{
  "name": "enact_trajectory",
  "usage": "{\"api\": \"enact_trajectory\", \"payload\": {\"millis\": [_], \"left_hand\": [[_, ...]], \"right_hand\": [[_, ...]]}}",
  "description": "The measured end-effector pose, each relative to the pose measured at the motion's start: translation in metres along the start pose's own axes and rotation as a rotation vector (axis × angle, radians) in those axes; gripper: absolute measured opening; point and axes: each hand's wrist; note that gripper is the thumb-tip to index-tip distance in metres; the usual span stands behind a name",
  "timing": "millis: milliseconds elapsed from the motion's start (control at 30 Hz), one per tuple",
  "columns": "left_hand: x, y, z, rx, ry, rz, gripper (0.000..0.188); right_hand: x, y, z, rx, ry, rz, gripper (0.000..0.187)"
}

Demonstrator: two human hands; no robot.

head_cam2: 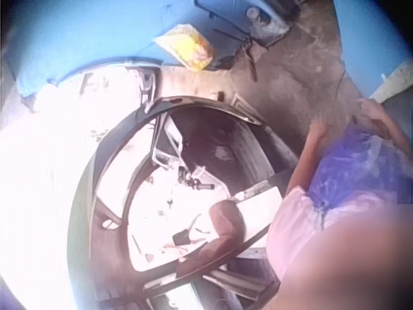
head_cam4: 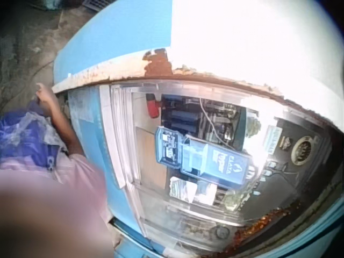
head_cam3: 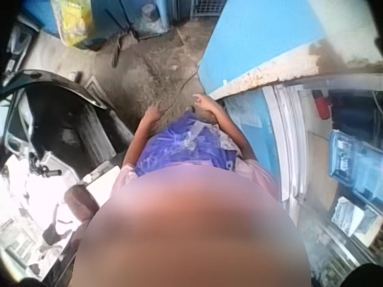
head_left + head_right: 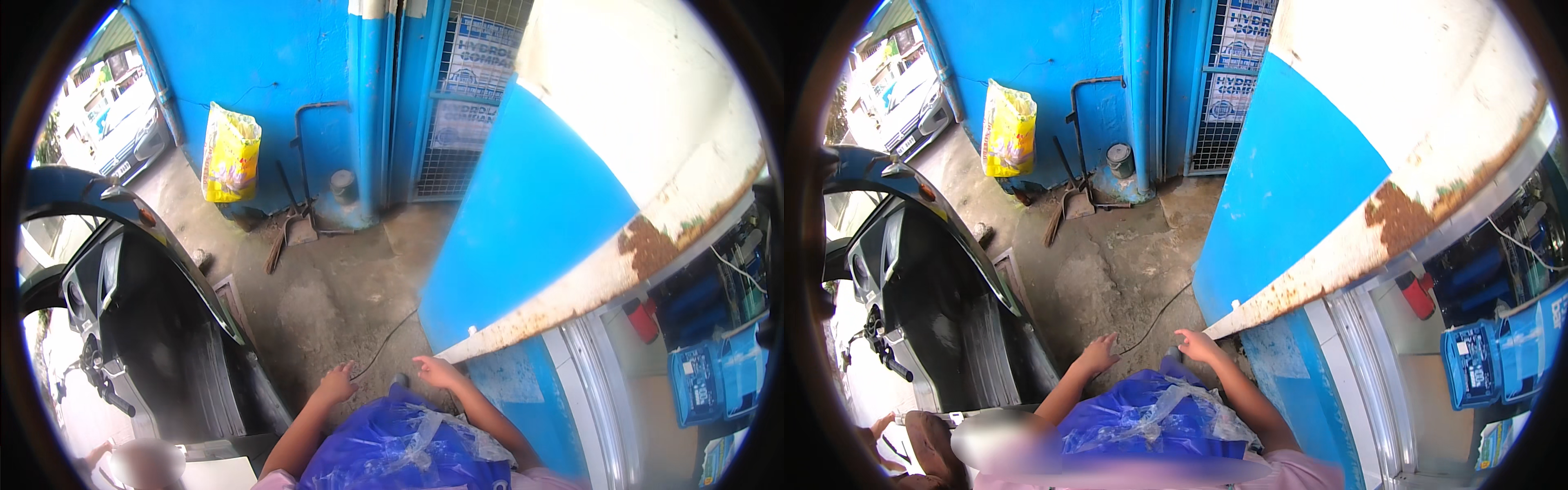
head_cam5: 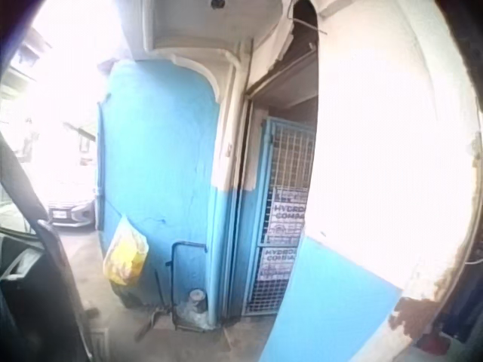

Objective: The person repeatedly picks up blue water containers from a storage area and loads them into the back of a three-wheeled vehicle. The person carries the containers one at a time, places them in the vehicle, and returns to the storage area to repeat the process.

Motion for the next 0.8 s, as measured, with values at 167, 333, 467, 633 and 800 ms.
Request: {"api": "enact_trajectory", "payload": {"millis": [167,333,467,633,800], "left_hand": [[0.019,-0.063,-0.038,-0.108,-0.041,0.152,0.073],[0.018,-0.096,-0.096,-0.044,0.012,0.241,0.073],[0.037,-0.126,-0.186,0.030,0.079,0.151,0.071],[0.072,-0.193,-0.340,-0.005,0.191,0.083,0.071],[0.069,-0.323,-0.489,-0.022,0.215,-0.073,0.069]], "right_hand": [[0.052,-0.042,-0.116,0.136,-0.074,0.190,0.042],[0.089,-0.082,-0.208,0.064,-0.106,0.147,0.036],[0.094,-0.122,-0.276,-0.053,-0.154,0.072,0.037],[0.098,-0.199,-0.392,-0.139,-0.068,0.038,0.036],[0.120,-0.276,-0.490,-0.229,0.089,0.077,0.033]]}}
Point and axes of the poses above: each hand's wrist, its own z-axis away from the middle knuckle, its own y-axis out of the palm, x = y × z, and after that the axes turned 13 degrees about -z, right-handed
